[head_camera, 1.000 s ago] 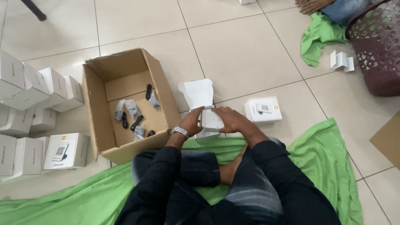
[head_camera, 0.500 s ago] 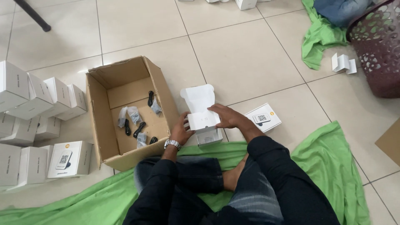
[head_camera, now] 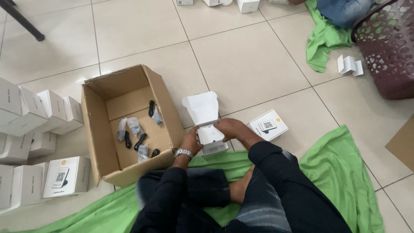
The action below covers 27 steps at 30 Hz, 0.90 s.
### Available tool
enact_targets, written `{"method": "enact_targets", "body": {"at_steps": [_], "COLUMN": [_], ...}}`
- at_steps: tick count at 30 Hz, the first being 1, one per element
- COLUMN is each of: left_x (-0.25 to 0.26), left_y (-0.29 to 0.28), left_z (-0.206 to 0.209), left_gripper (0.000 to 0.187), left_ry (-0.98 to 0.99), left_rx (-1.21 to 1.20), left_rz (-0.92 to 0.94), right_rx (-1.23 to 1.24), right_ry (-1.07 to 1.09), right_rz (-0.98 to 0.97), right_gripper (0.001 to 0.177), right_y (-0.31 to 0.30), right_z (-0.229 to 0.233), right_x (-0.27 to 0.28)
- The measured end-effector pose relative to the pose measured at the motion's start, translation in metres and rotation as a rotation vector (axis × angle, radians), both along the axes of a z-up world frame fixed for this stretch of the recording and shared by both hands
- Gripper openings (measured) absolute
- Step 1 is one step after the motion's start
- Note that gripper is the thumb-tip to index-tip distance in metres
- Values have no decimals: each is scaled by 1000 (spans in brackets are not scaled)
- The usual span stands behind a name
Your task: The person packs electronic items and accessories into white boxes and organizes them.
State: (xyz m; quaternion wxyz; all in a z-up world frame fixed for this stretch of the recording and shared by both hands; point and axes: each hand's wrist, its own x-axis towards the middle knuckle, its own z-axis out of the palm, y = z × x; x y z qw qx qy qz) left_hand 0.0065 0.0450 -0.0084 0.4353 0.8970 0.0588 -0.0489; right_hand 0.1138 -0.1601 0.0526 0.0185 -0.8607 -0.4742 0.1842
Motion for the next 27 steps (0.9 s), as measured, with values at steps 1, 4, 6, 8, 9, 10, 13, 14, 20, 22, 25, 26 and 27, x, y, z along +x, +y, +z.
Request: {"method": "enact_targets", "body": {"at_steps": [1,4,6,8,9,10,13,14,20,22,25,26,27], "left_x": [5,17,24,26,29,24,16,14,27,37,48,55,55], "left_y": [1,4,3,1,-3,-6,-13,-12,-4,0,7,10,14], "left_z": [-15,-57,-80,-75,-72,-53,-16,-17,-52,-56,-67,-70,-73], "left_gripper": [91,94,79,73,66,66,108,102,101,100,117,113,111], "left_ry": [-5,-140,-67,-9,47,41,71,67,-88,64,-7,68,152], "left_rx": [2,214,343,391,433,431,429,337,129,44,-67,-97,-125], "left_rz": [-3,-51,-29,-69,-102,-107,-169,-83,257,394,401,388,380], "right_rx": [2,-10,-126,-132,-145,-148,-52,29,274,245,221,253,285], "right_ry": [-5,-26,-56,-81,-110,-114,-291,-290,-437,-375,-226,-248,-260], "right_rz": [-3,-29,-22,-25,-20,-26,-19,-73,-134,-166,-251,-274,-295], "right_gripper": [70,62,60,59,57,57,64,63,48,51,64,67,70], "right_y": [4,16,23,25,24,22,16,14,10,13,17,17,20], "right_z": [1,1,-4,-12,-14,-19,-32,-35,-57,-48,-31,-34,-38], "right_x": [-1,-2,-2,-3,-2,-7,-18,-22,-26,-25,-25,-21,-22]}}
